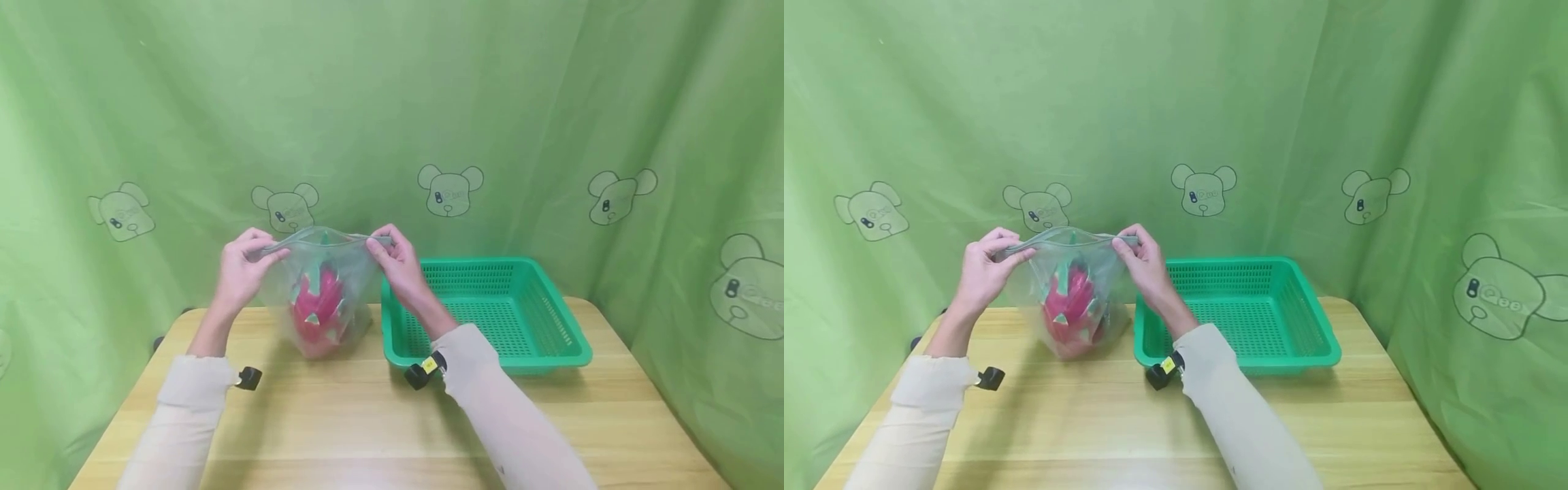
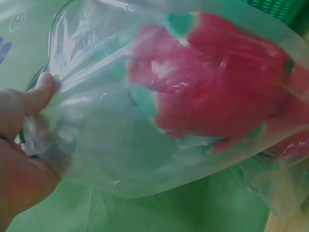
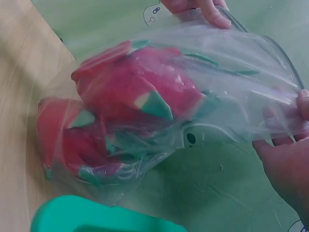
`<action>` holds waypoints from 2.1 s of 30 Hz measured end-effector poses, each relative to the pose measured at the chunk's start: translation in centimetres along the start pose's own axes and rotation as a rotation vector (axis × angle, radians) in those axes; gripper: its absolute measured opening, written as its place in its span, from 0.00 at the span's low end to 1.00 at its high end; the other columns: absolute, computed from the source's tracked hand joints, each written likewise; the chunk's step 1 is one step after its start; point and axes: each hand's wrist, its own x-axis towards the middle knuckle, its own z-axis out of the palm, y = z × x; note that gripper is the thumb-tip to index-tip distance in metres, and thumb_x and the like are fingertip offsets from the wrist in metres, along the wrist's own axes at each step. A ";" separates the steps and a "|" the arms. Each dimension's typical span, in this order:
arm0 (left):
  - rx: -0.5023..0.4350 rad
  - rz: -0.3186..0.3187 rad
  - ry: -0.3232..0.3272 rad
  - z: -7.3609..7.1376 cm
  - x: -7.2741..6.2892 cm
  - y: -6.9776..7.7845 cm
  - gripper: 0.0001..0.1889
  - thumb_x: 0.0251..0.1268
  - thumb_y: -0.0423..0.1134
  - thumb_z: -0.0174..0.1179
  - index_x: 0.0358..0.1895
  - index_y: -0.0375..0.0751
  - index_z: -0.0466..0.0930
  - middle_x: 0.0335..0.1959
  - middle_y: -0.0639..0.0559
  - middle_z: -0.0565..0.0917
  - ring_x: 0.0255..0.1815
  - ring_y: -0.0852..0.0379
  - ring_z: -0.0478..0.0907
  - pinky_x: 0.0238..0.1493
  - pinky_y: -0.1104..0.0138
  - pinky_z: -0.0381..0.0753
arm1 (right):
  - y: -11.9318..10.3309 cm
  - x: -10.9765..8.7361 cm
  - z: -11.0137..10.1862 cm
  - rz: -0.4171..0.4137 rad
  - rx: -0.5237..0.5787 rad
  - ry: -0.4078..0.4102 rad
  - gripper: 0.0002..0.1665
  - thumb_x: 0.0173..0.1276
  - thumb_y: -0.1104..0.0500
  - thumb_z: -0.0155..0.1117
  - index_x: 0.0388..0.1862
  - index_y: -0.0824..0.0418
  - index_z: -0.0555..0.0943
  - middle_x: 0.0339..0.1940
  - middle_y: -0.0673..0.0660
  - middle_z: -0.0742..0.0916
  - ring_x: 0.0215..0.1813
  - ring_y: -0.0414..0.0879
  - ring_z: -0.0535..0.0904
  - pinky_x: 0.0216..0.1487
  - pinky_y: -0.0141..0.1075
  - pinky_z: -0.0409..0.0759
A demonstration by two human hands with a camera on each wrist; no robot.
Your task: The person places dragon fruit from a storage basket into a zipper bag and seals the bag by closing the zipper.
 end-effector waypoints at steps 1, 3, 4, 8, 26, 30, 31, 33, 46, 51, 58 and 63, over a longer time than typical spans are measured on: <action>-0.006 -0.002 -0.021 -0.2 -0.1 -0.1 0.06 0.63 0.29 0.70 0.40 0.27 0.88 0.44 0.43 0.84 0.52 0.59 0.76 0.62 0.60 0.75 | 0.1 -0.1 0.0 0.011 0.010 -0.012 0.06 0.81 0.61 0.56 0.48 0.64 0.74 0.32 0.53 0.84 0.37 0.45 0.80 0.46 0.38 0.79; -0.023 -0.013 -0.074 -0.6 -0.6 -0.1 0.06 0.65 0.30 0.69 0.40 0.29 0.87 0.50 0.44 0.86 0.57 0.59 0.77 0.68 0.55 0.73 | 0.1 -0.5 0.1 0.028 0.030 -0.029 0.05 0.81 0.61 0.55 0.47 0.62 0.74 0.32 0.52 0.84 0.38 0.44 0.81 0.49 0.37 0.80; -0.039 -0.021 -0.105 -0.7 -0.8 -0.1 0.06 0.66 0.31 0.69 0.40 0.30 0.88 0.52 0.44 0.87 0.59 0.58 0.78 0.69 0.52 0.72 | 0.1 -0.7 0.1 0.034 0.045 -0.034 0.04 0.81 0.61 0.54 0.46 0.62 0.74 0.32 0.52 0.84 0.39 0.44 0.81 0.51 0.36 0.81; -0.101 -0.072 -0.207 -1.1 -2.2 0.0 0.08 0.68 0.33 0.68 0.45 0.32 0.88 0.53 0.48 0.88 0.57 0.57 0.82 0.67 0.53 0.75 | 0.0 -2.0 -0.2 0.036 0.098 -0.048 0.03 0.81 0.64 0.53 0.46 0.63 0.73 0.38 0.53 0.89 0.46 0.46 0.85 0.58 0.35 0.81; -0.319 -0.084 -0.517 0.5 -8.1 -1.1 0.04 0.71 0.28 0.61 0.41 0.32 0.85 0.37 0.45 0.88 0.35 0.51 0.86 0.41 0.63 0.86 | 0.9 -8.5 -1.5 -0.025 -0.098 -0.142 0.06 0.80 0.63 0.57 0.47 0.67 0.75 0.30 0.54 0.85 0.30 0.46 0.80 0.37 0.36 0.79; -0.339 -0.085 -0.611 0.9 -8.9 -1.1 0.05 0.73 0.28 0.59 0.42 0.32 0.84 0.38 0.45 0.88 0.37 0.51 0.86 0.41 0.61 0.88 | 0.7 -9.8 -1.9 0.030 -0.145 -0.245 0.05 0.79 0.63 0.58 0.46 0.65 0.76 0.34 0.56 0.85 0.34 0.50 0.83 0.40 0.38 0.82; -0.346 -0.086 -0.634 0.9 -9.1 -1.1 0.05 0.73 0.28 0.59 0.42 0.32 0.84 0.38 0.45 0.88 0.37 0.51 0.87 0.42 0.60 0.88 | 0.7 -10.1 -2.0 0.046 -0.163 -0.277 0.05 0.79 0.62 0.58 0.46 0.64 0.77 0.35 0.56 0.85 0.34 0.50 0.82 0.40 0.38 0.82; -0.345 -0.080 -0.672 0.8 -9.6 -1.1 0.05 0.73 0.28 0.58 0.41 0.32 0.84 0.37 0.45 0.88 0.36 0.52 0.87 0.42 0.60 0.88 | 0.5 -10.7 -2.0 0.076 -0.188 -0.341 0.05 0.79 0.61 0.59 0.46 0.62 0.77 0.36 0.57 0.85 0.36 0.49 0.81 0.42 0.38 0.82; -0.257 -0.046 -0.848 0.8 -11.9 -2.8 0.07 0.73 0.31 0.60 0.39 0.40 0.88 0.30 0.50 0.85 0.33 0.64 0.79 0.40 0.66 0.84 | 3.1 -13.5 -0.2 0.107 -0.377 -0.551 0.04 0.79 0.58 0.57 0.43 0.57 0.78 0.32 0.50 0.81 0.35 0.44 0.78 0.41 0.35 0.80; -0.212 -0.096 -0.812 0.6 -11.9 -3.2 0.07 0.73 0.33 0.61 0.38 0.41 0.88 0.29 0.53 0.83 0.32 0.64 0.76 0.41 0.67 0.82 | 3.5 -13.4 0.1 0.103 -0.413 -0.516 0.05 0.80 0.56 0.57 0.44 0.56 0.78 0.32 0.50 0.81 0.36 0.47 0.78 0.41 0.35 0.80; -0.163 -0.209 -0.732 0.8 -12.1 -3.3 0.08 0.74 0.37 0.61 0.41 0.40 0.89 0.34 0.49 0.88 0.36 0.53 0.82 0.45 0.62 0.83 | 4.0 -13.6 0.2 0.107 -0.475 -0.437 0.04 0.80 0.59 0.56 0.45 0.54 0.78 0.32 0.56 0.81 0.33 0.45 0.74 0.36 0.33 0.76; -0.147 -0.252 -0.710 1.3 -12.5 -4.2 0.07 0.72 0.36 0.63 0.42 0.38 0.89 0.35 0.45 0.88 0.37 0.50 0.81 0.45 0.62 0.83 | 5.0 -13.8 0.5 0.082 -0.570 -0.468 0.05 0.81 0.59 0.54 0.45 0.52 0.78 0.31 0.53 0.83 0.31 0.40 0.74 0.36 0.33 0.79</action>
